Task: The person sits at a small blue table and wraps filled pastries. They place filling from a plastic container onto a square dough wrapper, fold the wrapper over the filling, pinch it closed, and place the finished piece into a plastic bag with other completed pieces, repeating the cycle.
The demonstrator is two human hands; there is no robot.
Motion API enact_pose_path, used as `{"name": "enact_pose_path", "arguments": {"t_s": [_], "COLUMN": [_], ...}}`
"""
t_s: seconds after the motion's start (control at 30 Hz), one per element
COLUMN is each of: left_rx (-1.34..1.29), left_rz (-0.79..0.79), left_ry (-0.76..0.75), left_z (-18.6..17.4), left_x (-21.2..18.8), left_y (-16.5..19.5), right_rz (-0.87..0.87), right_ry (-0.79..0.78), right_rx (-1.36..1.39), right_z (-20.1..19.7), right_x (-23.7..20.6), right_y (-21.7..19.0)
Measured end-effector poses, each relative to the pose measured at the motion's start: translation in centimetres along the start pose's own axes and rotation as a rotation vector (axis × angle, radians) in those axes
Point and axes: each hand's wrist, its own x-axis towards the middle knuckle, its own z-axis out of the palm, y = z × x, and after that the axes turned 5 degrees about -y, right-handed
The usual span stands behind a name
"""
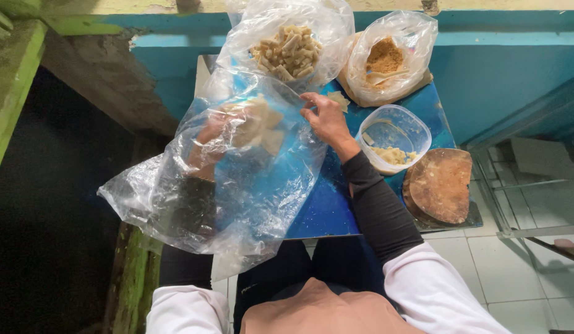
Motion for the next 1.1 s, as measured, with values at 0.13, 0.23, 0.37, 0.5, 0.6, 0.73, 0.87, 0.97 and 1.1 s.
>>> {"name": "enact_pose_path", "arguments": {"t_s": [0.13, 0.23, 0.37, 0.5, 0.6, 0.73, 0.87, 0.97, 1.1], "left_rx": [0.13, -0.002, 0.187, 0.777, 1.096, 1.226, 0.116, -0.085, -0.175], "left_rz": [0.054, 0.093, 0.028, -0.121, -0.099, -0.218, -0.342, -0.415, -0.333], "left_ry": [0.005, -0.039, -0.016, 0.004, -0.071, -0.124, -0.236, -0.228, -0.15], "left_z": [-0.2, -0.6, 0.0, 3.4, 3.9, 2.1, -0.3, -1.5, -1.0], "left_x": [1.2, 1.9, 1.5, 2.0, 3.1, 4.3, 5.6, 6.1, 6.6], "left_y": [-1.8, -2.3, -2.4, -2.4, -1.8, -2.3, -3.5, -3.5, -3.7], "right_rz": [-0.003, -0.001, -0.012, -0.011, -0.027, 0.014, 0.034, 0.003, 0.004], "right_ry": [0.001, 0.008, -0.004, -0.015, -0.008, -0.011, -0.015, -0.019, -0.029], "right_rx": [0.0, 0.009, 0.002, -0.005, 0.001, -0.01, -0.012, -0.011, -0.037], "right_z": [-0.2, -0.3, -0.2, 0.0, 0.1, 0.2, 0.4, 0.8, 1.1], "right_x": [0.0, 0.0, 0.0, -0.2, -0.2, -0.1, -0.1, -0.1, 0.0], "right_y": [-0.1, -0.2, -0.5, -0.5, -0.4, -0.3, -0.1, 0.1, 0.6]}}
